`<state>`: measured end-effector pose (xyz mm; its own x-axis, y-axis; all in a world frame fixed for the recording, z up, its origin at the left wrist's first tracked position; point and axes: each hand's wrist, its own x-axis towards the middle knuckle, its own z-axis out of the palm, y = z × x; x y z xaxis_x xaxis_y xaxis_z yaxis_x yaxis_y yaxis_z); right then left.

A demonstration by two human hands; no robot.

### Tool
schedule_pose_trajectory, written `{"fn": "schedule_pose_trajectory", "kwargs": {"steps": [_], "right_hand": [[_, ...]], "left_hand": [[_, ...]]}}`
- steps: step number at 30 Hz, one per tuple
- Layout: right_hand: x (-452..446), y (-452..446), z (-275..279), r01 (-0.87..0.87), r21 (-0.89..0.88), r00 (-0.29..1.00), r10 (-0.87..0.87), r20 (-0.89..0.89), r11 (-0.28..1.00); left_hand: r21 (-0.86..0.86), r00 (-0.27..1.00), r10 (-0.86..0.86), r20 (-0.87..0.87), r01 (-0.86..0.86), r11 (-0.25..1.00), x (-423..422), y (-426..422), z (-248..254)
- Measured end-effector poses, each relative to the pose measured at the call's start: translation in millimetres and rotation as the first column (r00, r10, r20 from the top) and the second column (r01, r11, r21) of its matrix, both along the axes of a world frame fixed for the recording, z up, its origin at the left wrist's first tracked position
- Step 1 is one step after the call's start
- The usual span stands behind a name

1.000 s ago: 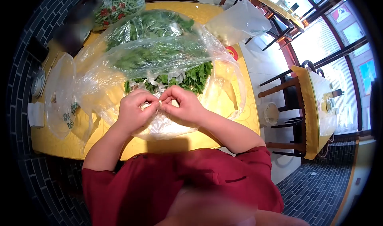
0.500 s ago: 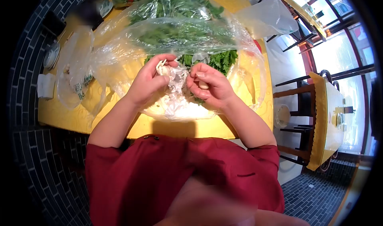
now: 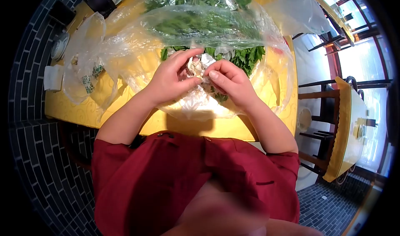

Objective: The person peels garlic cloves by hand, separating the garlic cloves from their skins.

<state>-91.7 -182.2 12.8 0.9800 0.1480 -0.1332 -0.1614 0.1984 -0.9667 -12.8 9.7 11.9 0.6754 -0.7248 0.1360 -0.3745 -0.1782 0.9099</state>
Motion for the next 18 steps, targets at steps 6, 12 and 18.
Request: {"fn": "schedule_pose_trajectory", "kwargs": {"steps": [6,12,18], "right_hand": [[1.5,7.9,-11.4,0.152,-0.532,0.966,-0.012,0.257,0.833],[2.6,8.7,-5.5,0.061,-0.615,0.979,0.073,0.192,0.786],[-0.9,11.1,-5.0,0.008,-0.626,0.97,0.146,0.194,0.78]], "left_hand": [[0.008,0.967,-0.078,0.242,0.078,0.997,-1.7,-3.0,-9.5],[0.089,0.98,-0.136,0.144,0.124,0.988,-11.8,-5.7,-15.5],[0.092,0.951,-0.181,0.252,0.162,0.982,-16.3,-5.5,-8.3]]}}
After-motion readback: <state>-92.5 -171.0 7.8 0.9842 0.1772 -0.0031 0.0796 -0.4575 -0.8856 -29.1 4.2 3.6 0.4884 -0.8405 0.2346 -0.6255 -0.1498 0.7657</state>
